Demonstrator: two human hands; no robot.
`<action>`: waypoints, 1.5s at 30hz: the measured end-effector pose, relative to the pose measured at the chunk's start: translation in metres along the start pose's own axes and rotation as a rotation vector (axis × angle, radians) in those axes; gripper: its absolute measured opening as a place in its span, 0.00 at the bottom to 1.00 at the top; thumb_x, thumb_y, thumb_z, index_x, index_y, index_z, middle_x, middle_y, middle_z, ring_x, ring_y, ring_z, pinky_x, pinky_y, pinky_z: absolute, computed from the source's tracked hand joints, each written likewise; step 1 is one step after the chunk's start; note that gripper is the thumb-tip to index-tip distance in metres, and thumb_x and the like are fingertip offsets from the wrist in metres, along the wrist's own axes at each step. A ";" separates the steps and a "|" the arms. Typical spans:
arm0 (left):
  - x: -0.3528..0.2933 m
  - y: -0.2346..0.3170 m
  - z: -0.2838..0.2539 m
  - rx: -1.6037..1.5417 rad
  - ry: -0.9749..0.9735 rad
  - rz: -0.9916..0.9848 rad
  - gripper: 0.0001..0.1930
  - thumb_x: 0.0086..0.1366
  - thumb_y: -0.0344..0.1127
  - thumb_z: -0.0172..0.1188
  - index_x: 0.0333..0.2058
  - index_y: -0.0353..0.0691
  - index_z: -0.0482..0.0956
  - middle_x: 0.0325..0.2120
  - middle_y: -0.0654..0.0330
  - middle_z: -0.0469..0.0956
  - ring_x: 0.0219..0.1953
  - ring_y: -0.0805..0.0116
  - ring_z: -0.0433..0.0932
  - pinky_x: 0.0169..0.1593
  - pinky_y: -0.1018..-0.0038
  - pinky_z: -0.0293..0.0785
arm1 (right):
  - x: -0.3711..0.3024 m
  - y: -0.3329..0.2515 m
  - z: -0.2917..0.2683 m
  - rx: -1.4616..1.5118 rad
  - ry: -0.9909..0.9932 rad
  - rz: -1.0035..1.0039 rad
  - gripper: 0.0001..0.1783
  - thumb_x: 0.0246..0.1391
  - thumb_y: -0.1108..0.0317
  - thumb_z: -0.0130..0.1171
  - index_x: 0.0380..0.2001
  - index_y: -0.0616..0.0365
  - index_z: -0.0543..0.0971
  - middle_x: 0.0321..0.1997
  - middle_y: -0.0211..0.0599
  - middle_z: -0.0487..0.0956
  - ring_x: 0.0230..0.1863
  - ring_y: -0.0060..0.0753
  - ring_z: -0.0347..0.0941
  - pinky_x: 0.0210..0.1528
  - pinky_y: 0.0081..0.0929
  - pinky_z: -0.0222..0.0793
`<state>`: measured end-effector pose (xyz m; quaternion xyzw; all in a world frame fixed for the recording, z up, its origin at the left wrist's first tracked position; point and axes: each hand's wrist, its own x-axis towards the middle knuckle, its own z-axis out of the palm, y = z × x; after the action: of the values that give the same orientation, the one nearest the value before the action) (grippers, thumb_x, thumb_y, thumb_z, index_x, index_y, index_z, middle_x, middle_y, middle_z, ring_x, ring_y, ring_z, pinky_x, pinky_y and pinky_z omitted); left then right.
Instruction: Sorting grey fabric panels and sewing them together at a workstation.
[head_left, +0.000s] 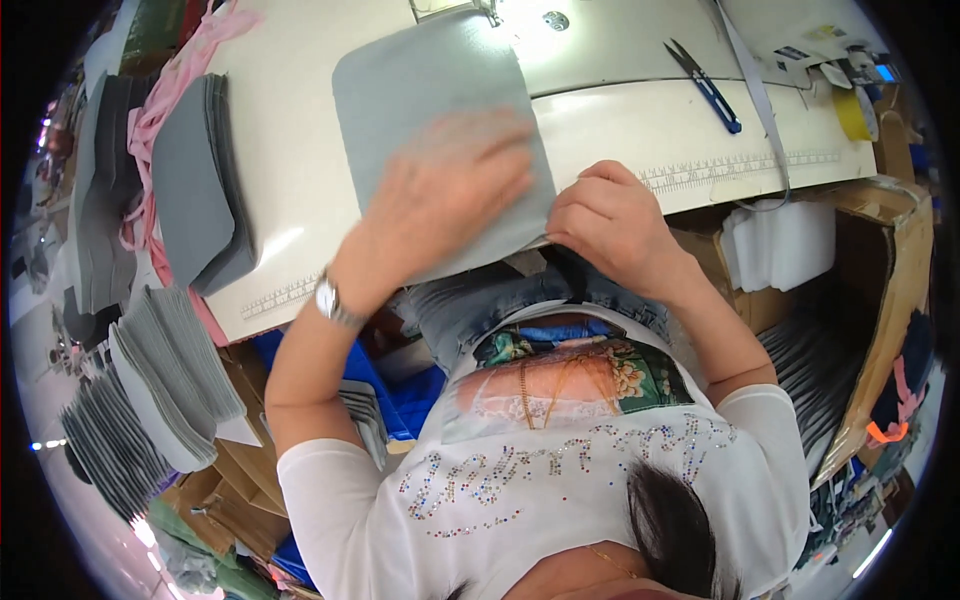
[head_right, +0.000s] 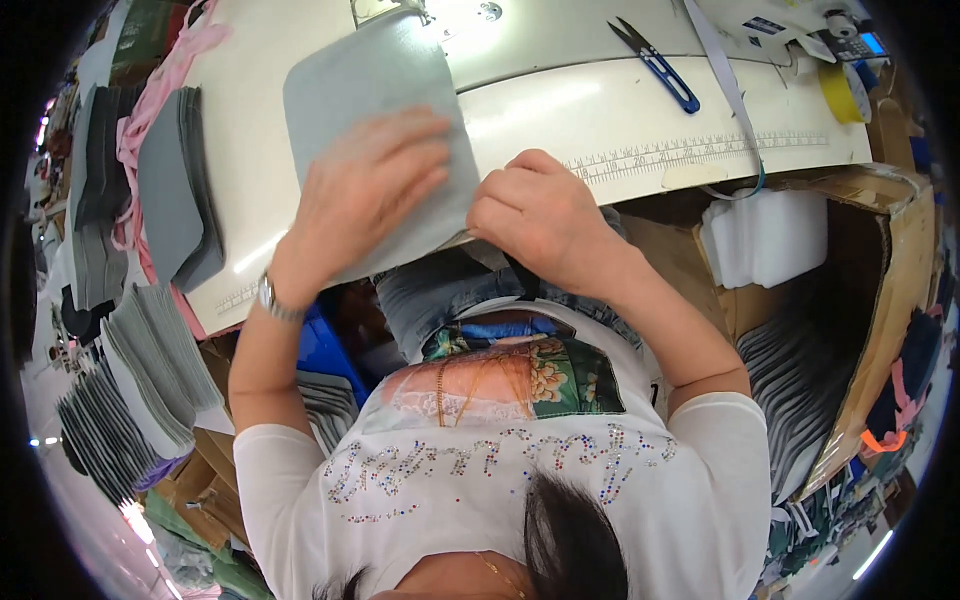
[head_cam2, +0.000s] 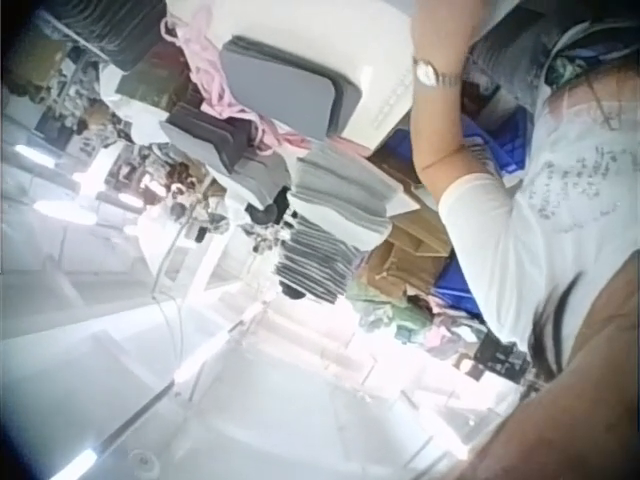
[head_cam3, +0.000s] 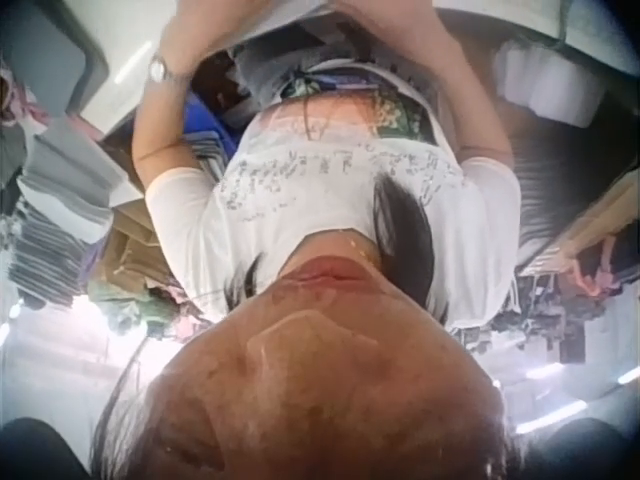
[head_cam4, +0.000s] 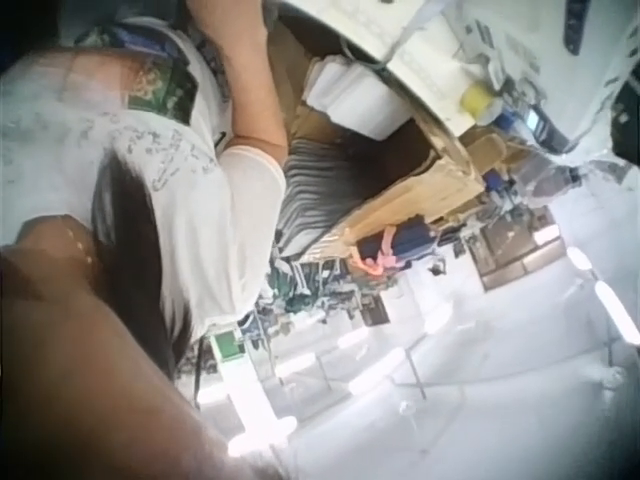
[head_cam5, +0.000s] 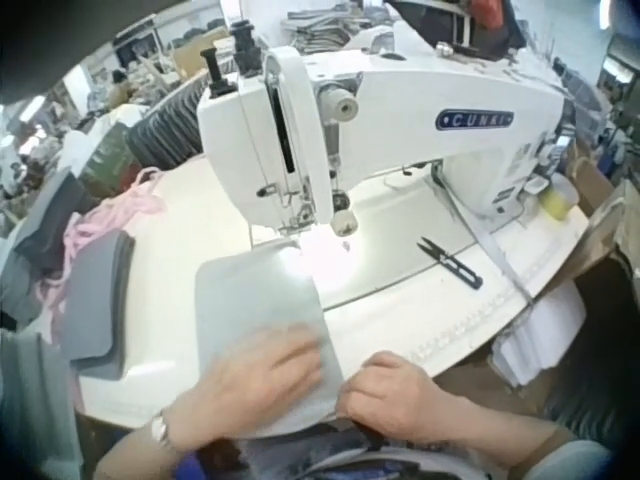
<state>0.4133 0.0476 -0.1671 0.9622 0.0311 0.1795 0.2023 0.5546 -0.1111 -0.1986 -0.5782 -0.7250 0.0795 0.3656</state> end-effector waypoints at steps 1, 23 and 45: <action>0.014 -0.018 0.001 0.098 0.005 0.067 0.08 0.50 0.33 0.62 0.29 0.39 0.76 0.36 0.59 0.76 0.37 0.60 0.76 0.36 0.71 0.73 | 0.003 -0.002 0.000 -0.016 -0.024 -0.039 0.07 0.36 0.71 0.57 0.23 0.54 0.71 0.25 0.30 0.70 0.28 0.32 0.69 0.39 0.32 0.65; 0.038 -0.058 -0.006 0.077 -0.095 -0.006 0.20 0.47 0.44 0.64 0.38 0.43 0.75 0.46 0.62 0.72 0.46 0.62 0.70 0.46 0.67 0.65 | 0.017 -0.003 -0.023 -0.100 -0.325 -0.058 0.05 0.41 0.70 0.51 0.26 0.52 0.73 0.26 0.24 0.70 0.26 0.23 0.71 0.54 0.38 0.61; -0.015 -0.004 -0.011 0.037 -0.319 0.218 0.16 0.50 0.33 0.56 0.41 0.47 0.77 0.49 0.63 0.70 0.54 0.60 0.66 0.51 0.63 0.68 | 0.005 0.005 -0.022 -0.238 -0.138 -0.028 0.12 0.38 0.69 0.56 0.31 0.56 0.79 0.39 0.25 0.74 0.30 0.23 0.66 0.51 0.41 0.60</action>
<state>0.3953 0.0532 -0.1640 0.9797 -0.1024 0.0448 0.1665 0.5713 -0.1119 -0.1834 -0.6004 -0.7608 0.0274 0.2449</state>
